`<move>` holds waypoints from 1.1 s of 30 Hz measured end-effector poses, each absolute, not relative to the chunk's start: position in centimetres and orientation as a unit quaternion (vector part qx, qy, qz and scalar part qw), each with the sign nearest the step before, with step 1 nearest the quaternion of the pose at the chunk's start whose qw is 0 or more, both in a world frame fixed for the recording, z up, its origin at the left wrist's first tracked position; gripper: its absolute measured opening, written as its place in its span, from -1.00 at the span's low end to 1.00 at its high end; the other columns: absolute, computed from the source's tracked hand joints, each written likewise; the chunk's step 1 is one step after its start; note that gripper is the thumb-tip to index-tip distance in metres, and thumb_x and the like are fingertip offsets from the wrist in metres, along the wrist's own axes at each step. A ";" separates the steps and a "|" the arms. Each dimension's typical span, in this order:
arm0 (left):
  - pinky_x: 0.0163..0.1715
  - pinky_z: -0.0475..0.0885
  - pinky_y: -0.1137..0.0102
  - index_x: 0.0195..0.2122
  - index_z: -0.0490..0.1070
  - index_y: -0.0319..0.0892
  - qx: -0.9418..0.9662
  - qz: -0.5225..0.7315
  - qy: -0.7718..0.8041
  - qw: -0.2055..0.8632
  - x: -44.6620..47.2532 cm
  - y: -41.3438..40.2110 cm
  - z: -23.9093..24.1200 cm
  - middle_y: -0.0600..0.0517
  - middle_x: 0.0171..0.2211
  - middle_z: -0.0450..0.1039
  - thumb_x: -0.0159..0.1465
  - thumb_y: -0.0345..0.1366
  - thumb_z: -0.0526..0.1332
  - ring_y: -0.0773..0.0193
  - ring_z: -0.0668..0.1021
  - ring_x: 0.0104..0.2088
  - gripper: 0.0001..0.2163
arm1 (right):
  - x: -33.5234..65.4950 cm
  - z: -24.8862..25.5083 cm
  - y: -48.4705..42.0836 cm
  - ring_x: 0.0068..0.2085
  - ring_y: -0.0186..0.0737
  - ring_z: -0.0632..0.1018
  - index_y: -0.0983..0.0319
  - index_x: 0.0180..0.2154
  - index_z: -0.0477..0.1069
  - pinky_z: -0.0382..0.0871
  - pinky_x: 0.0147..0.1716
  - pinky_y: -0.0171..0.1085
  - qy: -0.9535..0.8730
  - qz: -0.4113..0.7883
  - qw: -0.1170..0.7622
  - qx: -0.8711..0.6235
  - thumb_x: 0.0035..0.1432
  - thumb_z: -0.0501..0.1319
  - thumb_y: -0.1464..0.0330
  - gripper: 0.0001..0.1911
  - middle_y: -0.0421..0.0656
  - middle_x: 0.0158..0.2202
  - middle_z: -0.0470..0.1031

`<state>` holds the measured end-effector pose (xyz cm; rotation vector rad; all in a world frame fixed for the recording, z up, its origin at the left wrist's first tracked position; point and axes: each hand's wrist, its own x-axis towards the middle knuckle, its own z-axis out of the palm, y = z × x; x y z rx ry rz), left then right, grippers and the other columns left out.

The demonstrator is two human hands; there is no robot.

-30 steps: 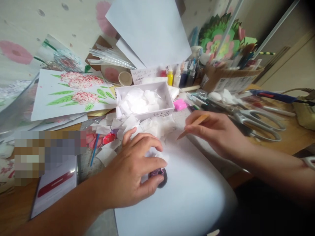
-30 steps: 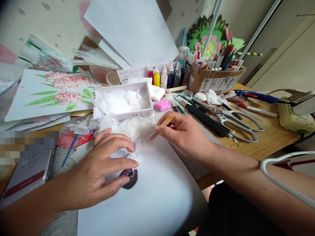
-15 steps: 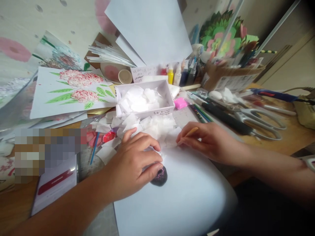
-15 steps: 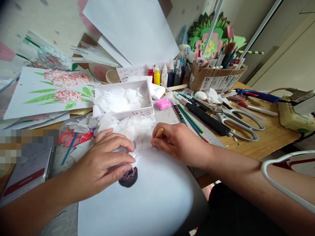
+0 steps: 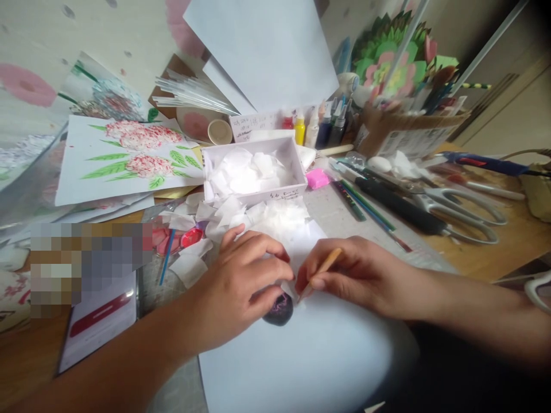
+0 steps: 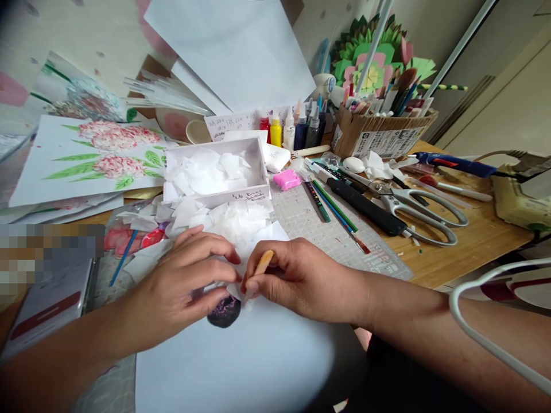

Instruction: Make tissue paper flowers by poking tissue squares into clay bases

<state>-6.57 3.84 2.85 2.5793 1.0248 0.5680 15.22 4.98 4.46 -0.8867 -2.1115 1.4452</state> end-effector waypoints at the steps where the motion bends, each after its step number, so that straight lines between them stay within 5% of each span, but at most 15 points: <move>1: 0.10 -0.01 0.10 -0.37 0.42 -0.05 0.901 0.200 0.354 0.152 -6.6 3.9 2.8 0.09 -0.22 0.36 0.20 -0.47 0.12 0.25 0.41 -0.14 -0.83 | 15.2 4.3 5.1 -0.33 -0.29 0.53 0.29 -0.37 0.37 0.41 -0.31 -0.32 -0.750 0.536 0.225 -0.315 0.19 0.14 0.32 -0.83 -0.10 -0.36 0.53; 7: 0.08 -0.02 0.10 -0.44 0.41 -0.08 0.902 0.220 0.336 0.161 -6.7 4.2 2.7 0.10 -0.23 0.36 0.16 -0.51 0.12 0.27 0.40 -0.15 -0.82 | 15.3 3.1 5.7 -0.23 -0.25 0.51 0.28 -0.45 0.37 0.40 -0.24 -0.25 -0.693 0.570 0.336 -0.287 0.15 0.19 0.42 -0.87 -0.13 -0.38 0.49; 23: 0.09 -0.04 0.13 -0.31 0.32 -0.07 0.896 0.193 0.349 0.198 -7.0 4.0 2.9 0.11 -0.22 0.32 0.14 -0.47 0.13 0.28 0.38 -0.14 -0.85 | 14.5 2.8 5.5 -0.36 -0.32 0.48 0.31 -0.45 0.41 0.37 -0.31 -0.32 -0.792 0.441 0.295 -0.303 0.16 0.20 0.31 -0.78 -0.10 -0.40 0.45; 30: 0.11 -0.05 0.17 -0.28 0.25 -0.09 0.889 0.181 0.366 0.208 -6.7 3.9 3.1 0.12 -0.21 0.31 0.06 -0.46 0.19 0.27 0.36 -0.12 -0.78 | 14.4 2.7 5.6 -0.37 -0.30 0.48 0.31 -0.47 0.42 0.37 -0.34 -0.30 -0.751 0.489 0.302 -0.326 0.12 0.23 0.25 -0.75 -0.10 -0.40 0.45; 33: 0.10 -0.01 0.17 -0.26 0.23 -0.10 0.885 0.188 0.367 0.217 -6.7 3.8 3.0 0.10 -0.21 0.31 0.07 -0.45 0.19 0.26 0.36 -0.11 -0.77 | 15.1 2.9 6.3 -0.37 -0.29 0.48 0.27 -0.50 0.39 0.37 -0.36 -0.28 -0.682 0.524 0.367 -0.354 0.09 0.25 0.27 -0.78 -0.15 -0.40 0.44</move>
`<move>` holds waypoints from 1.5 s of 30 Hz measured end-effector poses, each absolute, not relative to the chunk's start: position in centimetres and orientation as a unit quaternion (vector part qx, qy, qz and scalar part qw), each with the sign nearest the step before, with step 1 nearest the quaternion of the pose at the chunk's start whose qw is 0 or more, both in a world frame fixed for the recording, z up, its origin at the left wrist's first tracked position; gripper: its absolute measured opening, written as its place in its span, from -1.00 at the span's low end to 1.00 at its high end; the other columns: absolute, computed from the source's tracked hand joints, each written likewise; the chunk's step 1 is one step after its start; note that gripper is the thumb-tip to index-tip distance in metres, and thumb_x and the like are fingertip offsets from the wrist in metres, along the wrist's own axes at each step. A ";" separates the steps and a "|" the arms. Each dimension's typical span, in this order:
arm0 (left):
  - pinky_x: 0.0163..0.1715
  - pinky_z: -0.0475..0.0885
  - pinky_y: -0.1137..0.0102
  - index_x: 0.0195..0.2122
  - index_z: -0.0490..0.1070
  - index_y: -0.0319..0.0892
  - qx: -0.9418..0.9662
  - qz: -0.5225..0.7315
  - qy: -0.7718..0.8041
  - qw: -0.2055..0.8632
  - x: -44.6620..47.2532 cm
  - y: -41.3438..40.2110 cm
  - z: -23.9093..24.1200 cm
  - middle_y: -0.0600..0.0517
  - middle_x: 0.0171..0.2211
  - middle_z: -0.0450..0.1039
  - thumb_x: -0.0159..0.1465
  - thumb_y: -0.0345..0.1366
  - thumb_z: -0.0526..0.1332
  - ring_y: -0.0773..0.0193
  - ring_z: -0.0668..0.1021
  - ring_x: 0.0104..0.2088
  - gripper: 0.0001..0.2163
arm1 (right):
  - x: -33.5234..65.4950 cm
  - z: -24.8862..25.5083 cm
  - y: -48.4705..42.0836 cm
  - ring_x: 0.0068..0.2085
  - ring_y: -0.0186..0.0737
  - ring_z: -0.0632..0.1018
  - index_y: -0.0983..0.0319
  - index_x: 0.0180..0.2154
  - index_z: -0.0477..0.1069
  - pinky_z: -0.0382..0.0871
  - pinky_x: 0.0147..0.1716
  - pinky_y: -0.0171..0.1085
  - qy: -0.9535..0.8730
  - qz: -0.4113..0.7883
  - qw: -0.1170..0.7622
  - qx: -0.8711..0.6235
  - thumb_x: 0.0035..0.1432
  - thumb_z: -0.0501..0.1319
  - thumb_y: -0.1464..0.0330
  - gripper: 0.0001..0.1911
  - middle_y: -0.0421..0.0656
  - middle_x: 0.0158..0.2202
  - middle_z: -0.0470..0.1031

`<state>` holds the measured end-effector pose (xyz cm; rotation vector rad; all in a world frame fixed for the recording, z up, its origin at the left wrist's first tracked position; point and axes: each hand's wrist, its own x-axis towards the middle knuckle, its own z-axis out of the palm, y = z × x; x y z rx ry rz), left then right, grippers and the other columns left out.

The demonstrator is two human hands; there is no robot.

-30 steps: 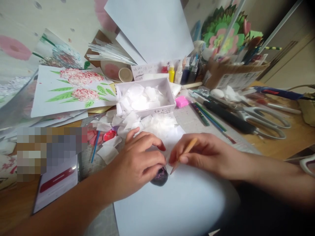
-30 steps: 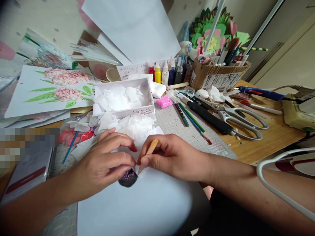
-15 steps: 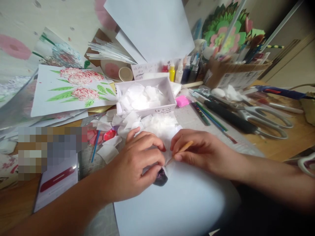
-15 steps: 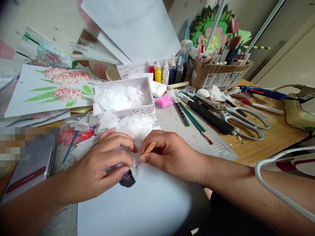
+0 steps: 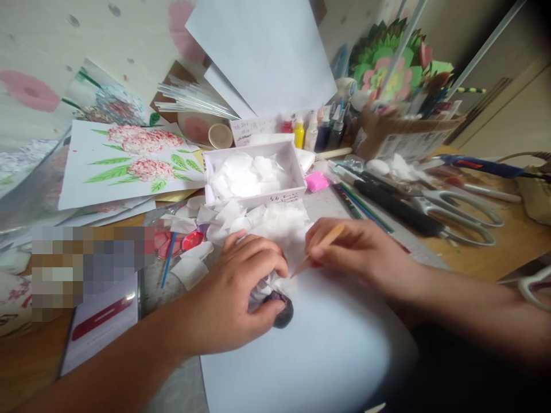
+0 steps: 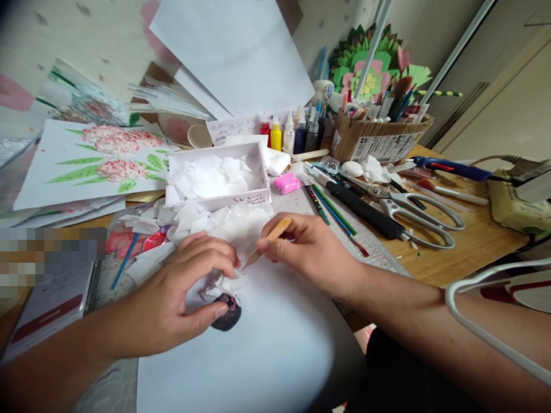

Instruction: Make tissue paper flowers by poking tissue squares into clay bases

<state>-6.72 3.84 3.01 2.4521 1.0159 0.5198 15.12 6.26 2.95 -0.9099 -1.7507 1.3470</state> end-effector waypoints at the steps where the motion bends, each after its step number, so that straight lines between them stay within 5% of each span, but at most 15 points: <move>1: 0.10 -0.01 0.16 -0.24 0.23 -0.10 0.884 0.193 0.365 0.221 -6.8 3.8 3.0 0.10 -0.20 0.30 0.07 -0.45 0.19 0.25 0.36 -0.11 -0.76 | 15.4 3.1 6.5 -0.37 -0.29 0.48 0.26 -0.50 0.39 0.38 -0.36 -0.28 -0.666 0.519 0.394 -0.362 0.09 0.25 0.30 -0.80 -0.16 -0.39 0.44; 7: -0.13 0.24 0.33 -0.28 0.22 -0.13 0.843 0.280 0.410 0.207 -7.2 4.1 2.5 0.08 -0.28 0.29 0.22 -0.47 0.06 0.30 0.37 -0.20 -0.89 | 16.0 4.1 7.4 -0.28 -0.22 0.50 0.27 -0.45 0.42 0.39 -0.26 -0.22 -0.763 0.385 0.381 -0.353 0.12 0.21 0.35 -0.86 -0.10 -0.34 0.47; 16: -0.39 0.31 0.43 -0.31 0.26 -0.16 0.827 0.377 0.361 0.210 -7.1 3.2 2.8 0.10 -0.42 0.26 0.18 -0.51 0.11 0.37 0.37 -0.39 -0.88 | 14.6 3.0 7.3 -0.30 -0.26 0.54 0.29 -0.38 0.38 0.41 -0.30 -0.29 -0.828 0.368 0.286 -0.312 0.14 0.14 0.42 -0.92 -0.06 -0.33 0.54; 20: -0.21 0.36 0.33 -0.34 0.38 -0.16 0.891 0.284 0.305 0.183 -6.7 2.6 3.4 -0.01 -0.26 0.33 0.16 -0.49 0.14 0.26 0.40 -0.21 -0.89 | 14.6 2.7 7.4 -0.34 -0.28 0.54 0.29 -0.36 0.37 0.41 -0.35 -0.31 -0.823 0.368 0.284 -0.326 0.16 0.13 0.40 -0.90 -0.07 -0.32 0.55; 25: 0.12 0.13 0.05 -0.38 0.49 -0.05 0.932 0.189 0.282 0.129 -6.3 2.6 3.4 0.03 0.10 0.21 0.18 -0.36 0.19 0.00 0.16 0.15 -0.90 | 15.6 3.0 7.1 -0.35 -0.25 0.54 0.29 -0.37 0.38 0.42 -0.38 -0.28 -0.796 0.386 0.306 -0.351 0.16 0.14 0.37 -0.88 -0.07 -0.34 0.53; 31: 0.14 0.06 0.03 -0.41 0.51 -0.05 0.919 0.194 0.331 0.094 -6.2 3.1 3.3 0.00 0.03 0.28 0.21 -0.34 0.16 0.05 0.21 0.11 -0.86 | 16.8 4.2 5.5 -0.26 -0.23 0.56 0.28 -0.40 0.38 0.43 -0.25 -0.25 -0.778 0.438 0.327 -0.309 0.18 0.14 0.43 -0.89 -0.09 -0.34 0.53; 36: 0.10 0.13 0.10 -0.50 0.46 -0.11 0.908 0.211 0.348 0.102 -6.2 3.3 3.2 0.01 0.01 0.28 0.16 -0.31 0.22 0.05 0.24 0.09 -0.90 | 16.3 4.6 4.4 -0.33 -0.28 0.55 0.29 -0.39 0.36 0.42 -0.34 -0.31 -0.812 0.440 0.267 -0.277 0.17 0.11 0.47 -0.90 -0.07 -0.36 0.54; 45: 0.14 0.11 0.15 -0.29 0.40 -0.08 0.902 0.204 0.344 0.161 -6.2 3.3 3.2 0.01 0.06 0.20 0.12 -0.47 0.18 0.12 0.20 0.13 -0.83 | 15.7 4.3 4.6 -0.37 -0.33 0.53 0.30 -0.35 0.37 0.40 -0.36 -0.37 -0.825 0.449 0.219 -0.264 0.15 0.13 0.46 -0.94 -0.07 -0.37 0.54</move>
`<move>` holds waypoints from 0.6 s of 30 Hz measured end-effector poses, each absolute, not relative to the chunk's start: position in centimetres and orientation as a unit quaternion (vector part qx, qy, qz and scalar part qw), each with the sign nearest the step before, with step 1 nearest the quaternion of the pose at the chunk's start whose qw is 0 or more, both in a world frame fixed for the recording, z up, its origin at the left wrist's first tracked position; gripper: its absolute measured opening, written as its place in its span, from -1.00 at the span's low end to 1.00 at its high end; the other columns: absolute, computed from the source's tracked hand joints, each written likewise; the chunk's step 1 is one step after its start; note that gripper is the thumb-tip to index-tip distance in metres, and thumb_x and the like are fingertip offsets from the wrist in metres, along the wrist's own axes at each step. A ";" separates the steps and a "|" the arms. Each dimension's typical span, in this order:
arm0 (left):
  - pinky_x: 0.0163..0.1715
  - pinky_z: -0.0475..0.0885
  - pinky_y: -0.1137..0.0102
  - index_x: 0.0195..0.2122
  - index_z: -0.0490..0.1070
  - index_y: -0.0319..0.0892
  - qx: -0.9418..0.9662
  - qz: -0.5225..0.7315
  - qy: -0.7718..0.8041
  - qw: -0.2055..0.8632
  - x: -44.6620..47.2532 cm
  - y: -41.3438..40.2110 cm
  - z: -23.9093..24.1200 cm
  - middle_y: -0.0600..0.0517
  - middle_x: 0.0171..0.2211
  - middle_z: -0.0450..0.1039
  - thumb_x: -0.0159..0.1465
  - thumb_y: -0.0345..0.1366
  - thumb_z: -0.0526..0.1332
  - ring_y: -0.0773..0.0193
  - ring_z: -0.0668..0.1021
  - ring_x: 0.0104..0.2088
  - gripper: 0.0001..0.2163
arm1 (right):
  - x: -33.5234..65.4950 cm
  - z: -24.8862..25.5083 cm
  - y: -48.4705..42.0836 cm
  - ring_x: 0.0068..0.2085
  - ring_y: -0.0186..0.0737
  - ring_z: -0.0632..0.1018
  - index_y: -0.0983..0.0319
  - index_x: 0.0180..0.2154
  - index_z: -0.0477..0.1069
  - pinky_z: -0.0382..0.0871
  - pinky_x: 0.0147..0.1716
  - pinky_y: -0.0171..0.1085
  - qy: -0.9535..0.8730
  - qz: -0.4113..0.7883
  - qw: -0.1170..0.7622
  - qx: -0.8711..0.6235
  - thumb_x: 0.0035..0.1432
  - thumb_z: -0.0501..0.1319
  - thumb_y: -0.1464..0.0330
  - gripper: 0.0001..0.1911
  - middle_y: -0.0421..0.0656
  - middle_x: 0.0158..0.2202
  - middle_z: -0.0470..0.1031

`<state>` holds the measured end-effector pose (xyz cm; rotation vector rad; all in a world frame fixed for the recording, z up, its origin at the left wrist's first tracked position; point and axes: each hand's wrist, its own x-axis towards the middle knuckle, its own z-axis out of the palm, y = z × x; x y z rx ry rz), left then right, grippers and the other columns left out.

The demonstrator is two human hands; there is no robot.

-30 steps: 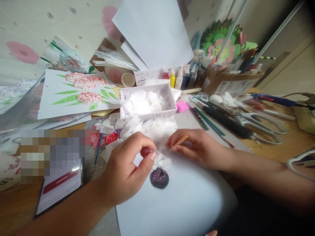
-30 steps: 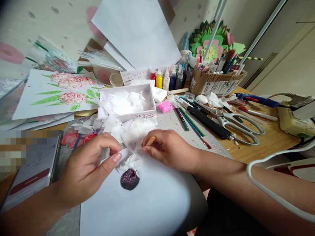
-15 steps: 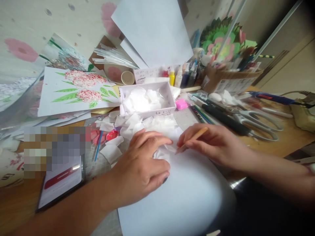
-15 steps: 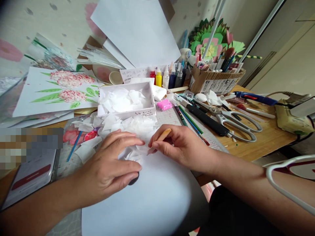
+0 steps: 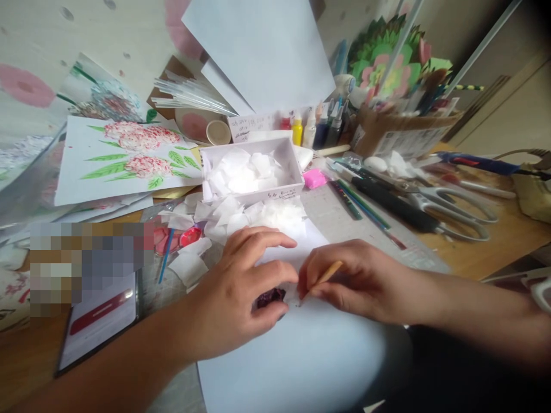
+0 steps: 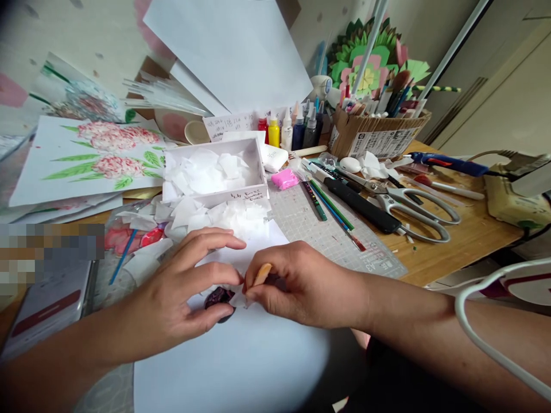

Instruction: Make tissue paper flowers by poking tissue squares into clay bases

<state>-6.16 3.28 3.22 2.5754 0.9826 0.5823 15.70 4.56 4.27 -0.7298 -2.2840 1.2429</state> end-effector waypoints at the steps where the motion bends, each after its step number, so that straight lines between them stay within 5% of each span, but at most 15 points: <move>1: 0.15 0.10 0.14 -0.31 0.40 -0.08 0.904 0.204 0.339 0.160 -6.2 3.3 3.2 0.02 0.06 0.20 0.12 -0.47 0.18 0.11 0.19 0.14 -0.84 | 15.7 4.2 4.6 -0.37 -0.33 0.53 0.31 -0.35 0.37 0.40 -0.36 -0.37 -0.823 0.455 0.218 -0.262 0.15 0.13 0.46 -0.94 -0.07 -0.37 0.54; 13: 0.16 0.02 0.07 -0.46 0.40 -0.11 0.895 0.203 0.358 0.172 -6.1 3.0 3.5 0.02 -0.03 0.25 0.08 -0.39 0.23 0.07 0.24 0.10 -0.96 | 15.6 3.8 4.9 -0.32 -0.30 0.54 0.32 -0.41 0.37 0.42 -0.33 -0.32 -0.793 0.510 0.238 -0.233 0.13 0.17 0.51 -0.93 -0.06 -0.36 0.53; 18: 0.10 0.13 0.11 -0.52 0.40 -0.12 0.892 0.217 0.359 0.169 -6.0 3.1 3.4 0.02 -0.10 0.28 0.14 -0.47 0.14 0.11 0.28 0.05 -0.85 | 15.5 3.6 5.0 -0.26 -0.27 0.53 0.30 -0.44 0.36 0.43 -0.26 -0.26 -0.732 0.576 0.271 -0.243 0.14 0.18 0.48 -0.90 -0.11 -0.36 0.50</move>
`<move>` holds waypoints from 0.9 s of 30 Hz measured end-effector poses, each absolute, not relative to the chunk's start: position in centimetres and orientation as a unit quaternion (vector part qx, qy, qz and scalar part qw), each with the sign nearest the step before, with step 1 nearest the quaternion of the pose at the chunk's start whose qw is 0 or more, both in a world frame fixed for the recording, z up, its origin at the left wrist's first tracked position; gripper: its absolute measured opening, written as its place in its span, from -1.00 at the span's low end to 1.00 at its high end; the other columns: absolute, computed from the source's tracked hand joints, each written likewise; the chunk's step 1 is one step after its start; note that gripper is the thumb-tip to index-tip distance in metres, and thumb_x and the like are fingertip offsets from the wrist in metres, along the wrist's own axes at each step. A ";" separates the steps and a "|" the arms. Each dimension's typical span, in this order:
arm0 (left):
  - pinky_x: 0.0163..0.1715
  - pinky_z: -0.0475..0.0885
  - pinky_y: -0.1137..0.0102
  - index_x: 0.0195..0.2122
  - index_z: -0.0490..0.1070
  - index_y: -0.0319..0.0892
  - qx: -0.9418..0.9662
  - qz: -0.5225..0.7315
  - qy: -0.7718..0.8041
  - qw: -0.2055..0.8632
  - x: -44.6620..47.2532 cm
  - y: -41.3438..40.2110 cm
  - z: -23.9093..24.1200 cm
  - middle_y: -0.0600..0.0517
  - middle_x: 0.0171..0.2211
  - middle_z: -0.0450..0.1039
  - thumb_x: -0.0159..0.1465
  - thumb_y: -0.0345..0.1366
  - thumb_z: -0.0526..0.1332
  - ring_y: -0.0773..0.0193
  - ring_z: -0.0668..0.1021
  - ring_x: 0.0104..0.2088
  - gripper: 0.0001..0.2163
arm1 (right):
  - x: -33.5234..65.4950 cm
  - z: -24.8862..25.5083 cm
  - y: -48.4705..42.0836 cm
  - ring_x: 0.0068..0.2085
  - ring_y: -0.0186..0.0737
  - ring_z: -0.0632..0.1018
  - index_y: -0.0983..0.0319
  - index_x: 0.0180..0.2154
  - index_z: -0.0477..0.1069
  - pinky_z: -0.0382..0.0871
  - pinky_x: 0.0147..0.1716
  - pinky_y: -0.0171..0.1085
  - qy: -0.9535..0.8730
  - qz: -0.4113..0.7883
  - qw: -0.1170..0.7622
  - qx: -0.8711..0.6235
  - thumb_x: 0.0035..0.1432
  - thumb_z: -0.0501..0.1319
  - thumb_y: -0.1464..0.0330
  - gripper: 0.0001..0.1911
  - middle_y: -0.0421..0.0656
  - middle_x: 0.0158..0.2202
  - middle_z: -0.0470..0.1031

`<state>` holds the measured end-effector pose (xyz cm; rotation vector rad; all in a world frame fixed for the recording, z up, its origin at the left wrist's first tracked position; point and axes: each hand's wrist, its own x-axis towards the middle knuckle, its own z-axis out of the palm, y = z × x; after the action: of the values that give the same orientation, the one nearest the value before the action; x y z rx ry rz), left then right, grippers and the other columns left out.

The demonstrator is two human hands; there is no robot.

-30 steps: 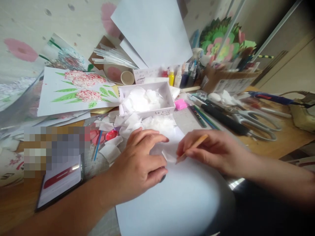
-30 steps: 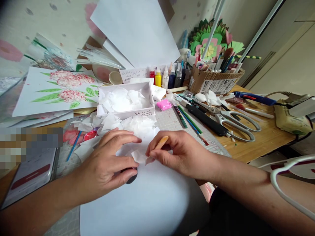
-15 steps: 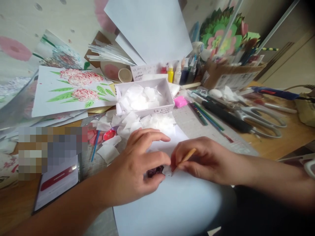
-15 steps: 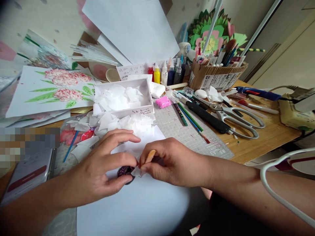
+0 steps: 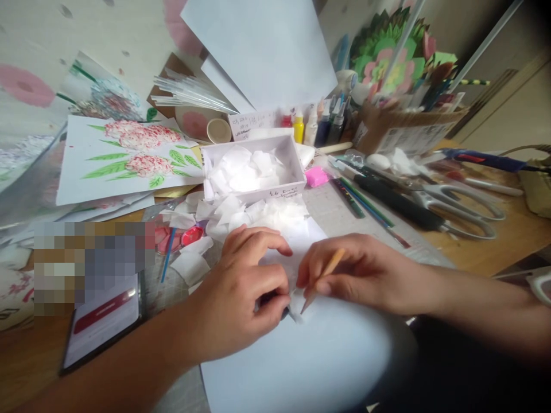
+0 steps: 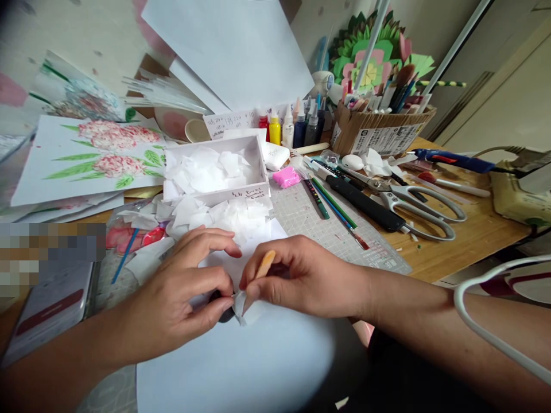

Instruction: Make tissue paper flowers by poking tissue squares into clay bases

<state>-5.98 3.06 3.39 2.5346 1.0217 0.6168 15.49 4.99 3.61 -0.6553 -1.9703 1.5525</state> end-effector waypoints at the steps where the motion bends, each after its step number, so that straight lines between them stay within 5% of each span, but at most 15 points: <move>1: 0.08 0.16 0.12 -0.52 0.40 -0.13 0.892 0.218 0.357 0.169 -6.0 3.1 3.3 0.01 -0.11 0.28 0.14 -0.47 0.14 0.11 0.28 0.04 -0.85 | 15.5 3.6 5.0 -0.25 -0.27 0.53 0.29 -0.44 0.36 0.42 -0.25 -0.26 -0.720 0.581 0.280 -0.256 0.14 0.18 0.47 -0.90 -0.12 -0.35 0.49; 20: 0.02 0.19 0.21 -0.52 0.37 -0.16 0.881 0.225 0.367 0.194 -6.1 3.2 2.9 0.01 -0.12 0.28 0.15 -0.49 0.13 0.15 0.28 0.04 -0.85 | 14.8 3.4 5.2 -0.31 -0.26 0.50 0.30 -0.44 0.39 0.39 -0.30 -0.28 -0.816 0.425 0.295 -0.259 0.12 0.18 0.50 -0.90 -0.08 -0.38 0.46; 27: 0.03 0.19 0.21 -0.46 0.36 -0.14 0.858 0.225 0.384 0.255 -6.4 3.4 3.1 0.02 -0.10 0.25 0.16 -0.46 0.11 0.15 0.28 0.03 -0.89 | 14.7 3.0 5.2 -0.36 -0.31 0.49 0.35 -0.43 0.44 0.40 -0.35 -0.33 -0.810 0.443 0.293 -0.247 0.19 0.17 0.32 -0.76 -0.04 -0.39 0.47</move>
<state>-6.44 3.42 3.08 2.3309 1.0437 0.6097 14.71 5.21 3.00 -0.6587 -2.1583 1.1805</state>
